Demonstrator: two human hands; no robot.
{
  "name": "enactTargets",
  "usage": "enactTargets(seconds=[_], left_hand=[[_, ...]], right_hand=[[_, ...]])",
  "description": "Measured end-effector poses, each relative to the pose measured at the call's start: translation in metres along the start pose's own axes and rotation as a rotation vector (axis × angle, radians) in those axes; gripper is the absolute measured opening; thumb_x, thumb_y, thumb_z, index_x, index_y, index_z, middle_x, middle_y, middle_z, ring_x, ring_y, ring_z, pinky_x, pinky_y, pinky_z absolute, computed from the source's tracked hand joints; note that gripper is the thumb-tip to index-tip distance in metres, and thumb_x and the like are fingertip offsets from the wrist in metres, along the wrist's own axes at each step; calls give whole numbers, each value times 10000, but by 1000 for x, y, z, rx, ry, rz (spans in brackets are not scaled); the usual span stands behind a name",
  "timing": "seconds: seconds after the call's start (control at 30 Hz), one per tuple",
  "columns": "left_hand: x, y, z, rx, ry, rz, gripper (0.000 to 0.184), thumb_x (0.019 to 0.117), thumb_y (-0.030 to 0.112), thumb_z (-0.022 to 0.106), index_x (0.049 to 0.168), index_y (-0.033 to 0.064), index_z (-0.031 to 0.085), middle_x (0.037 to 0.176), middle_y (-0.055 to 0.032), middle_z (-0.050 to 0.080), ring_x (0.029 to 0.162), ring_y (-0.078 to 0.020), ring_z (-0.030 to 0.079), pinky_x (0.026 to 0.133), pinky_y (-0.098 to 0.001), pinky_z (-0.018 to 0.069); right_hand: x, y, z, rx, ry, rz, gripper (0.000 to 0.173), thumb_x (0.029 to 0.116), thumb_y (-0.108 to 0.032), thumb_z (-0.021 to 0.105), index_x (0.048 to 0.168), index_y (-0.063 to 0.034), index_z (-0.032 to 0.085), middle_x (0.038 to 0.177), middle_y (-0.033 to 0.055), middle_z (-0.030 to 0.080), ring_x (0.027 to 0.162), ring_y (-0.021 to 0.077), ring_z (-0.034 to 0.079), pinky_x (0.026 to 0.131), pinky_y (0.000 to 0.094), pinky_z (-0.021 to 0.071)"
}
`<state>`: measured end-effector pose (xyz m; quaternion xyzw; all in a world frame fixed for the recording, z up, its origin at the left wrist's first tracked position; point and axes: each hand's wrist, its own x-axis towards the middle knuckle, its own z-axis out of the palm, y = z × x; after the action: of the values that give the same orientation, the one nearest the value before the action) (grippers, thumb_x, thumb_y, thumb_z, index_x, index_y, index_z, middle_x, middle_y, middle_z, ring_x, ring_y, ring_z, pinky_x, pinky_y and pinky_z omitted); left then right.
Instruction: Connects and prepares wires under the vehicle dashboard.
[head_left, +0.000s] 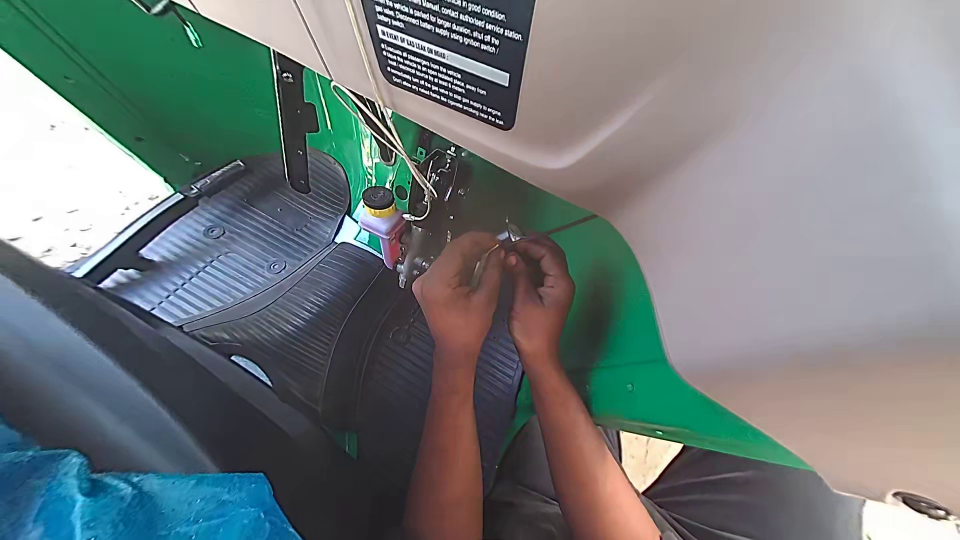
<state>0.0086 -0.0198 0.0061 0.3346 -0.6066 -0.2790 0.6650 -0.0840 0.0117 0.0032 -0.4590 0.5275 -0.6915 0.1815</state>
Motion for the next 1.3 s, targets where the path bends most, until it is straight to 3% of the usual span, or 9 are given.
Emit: enactTargets(seconds=[0.07, 0.2, 0.37, 0.5, 0.6, 0.8, 1.0, 1.1, 1.3], left_hand=[[2, 2, -2, 99, -24, 24, 248, 873, 4, 774, 1113, 23, 715, 1051, -58, 738, 913, -147, 729, 807, -344, 651], [8, 5, -5, 250, -161, -22, 356, 913, 46, 708, 1260, 44, 631, 1048, -41, 704, 923, -108, 695, 812, -308, 620], [11, 3, -3, 179, -254, -66, 476, 938, 25, 643, 1383, 25, 473, 1053, -71, 664, 921, -141, 680, 808, -328, 619], [12, 2, 6, 147, -251, -21, 436, 931, 9, 631, 1329, 4, 454, 1071, -96, 640, 968, -166, 669, 860, -355, 604], [10, 2, 9, 145, -236, -11, 403, 928, 2, 626, 1294, -1, 458, 1061, -97, 636, 959, -160, 666, 849, -344, 602], [11, 0, 6, 153, -214, -50, 397, 907, -13, 622, 1270, 25, 466, 1071, -87, 633, 926, -158, 663, 787, -339, 606], [12, -4, 3, 24, -154, -21, 421, 927, -13, 626, 1310, 11, 453, 1064, -87, 639, 928, -174, 667, 794, -350, 611], [12, -5, 1, -149, -76, -28, 450, 933, -35, 631, 1347, 14, 463, 1058, -92, 670, 902, -198, 684, 779, -363, 615], [6, 1, 5, -308, 131, -53, 338, 896, -97, 664, 1218, -10, 605, 1060, -101, 710, 946, -198, 710, 847, -369, 624]], right_hand=[[-1, 0, 0, 0, 2, -15, 140, 958, -63, 705, 1094, -46, 735, 1306, 106, 630, 1192, 220, 631, 939, 353, 605], [-1, -2, -2, -73, 8, -53, 119, 959, -72, 703, 1071, -58, 739, 1336, 106, 599, 1261, 215, 587, 978, 348, 584], [1, -5, -2, -126, 19, -10, 108, 962, -82, 705, 1065, -72, 737, 1324, 86, 614, 1194, 183, 624, 929, 323, 602], [0, -10, -4, -163, 5, 25, 111, 1015, -95, 621, 1094, -66, 694, 1342, 76, 637, 1241, 174, 621, 991, 350, 578], [-2, -15, -5, -173, 14, 60, 134, 1030, -94, 597, 1140, -80, 673, 1194, 40, 688, 1056, 127, 679, 878, 318, 605], [-8, -18, -10, -167, 26, 122, 125, 1031, -116, 603, 1113, -95, 694, 1141, 29, 707, 985, 122, 690, 812, 304, 605], [-9, -29, -18, 200, -19, 277, 151, 1042, -111, 580, 1080, -16, 691, 1001, 127, 696, 892, 218, 690, 817, 390, 613], [-10, -36, -17, 377, -57, 347, 128, 1029, -136, 608, 1030, -22, 666, 918, 123, 648, 818, 206, 656, 786, 385, 602], [-11, -40, -17, 495, -190, 270, 216, 913, -47, 752, 1111, 7, 684, 974, 156, 674, 840, 208, 685, 805, 375, 620]])
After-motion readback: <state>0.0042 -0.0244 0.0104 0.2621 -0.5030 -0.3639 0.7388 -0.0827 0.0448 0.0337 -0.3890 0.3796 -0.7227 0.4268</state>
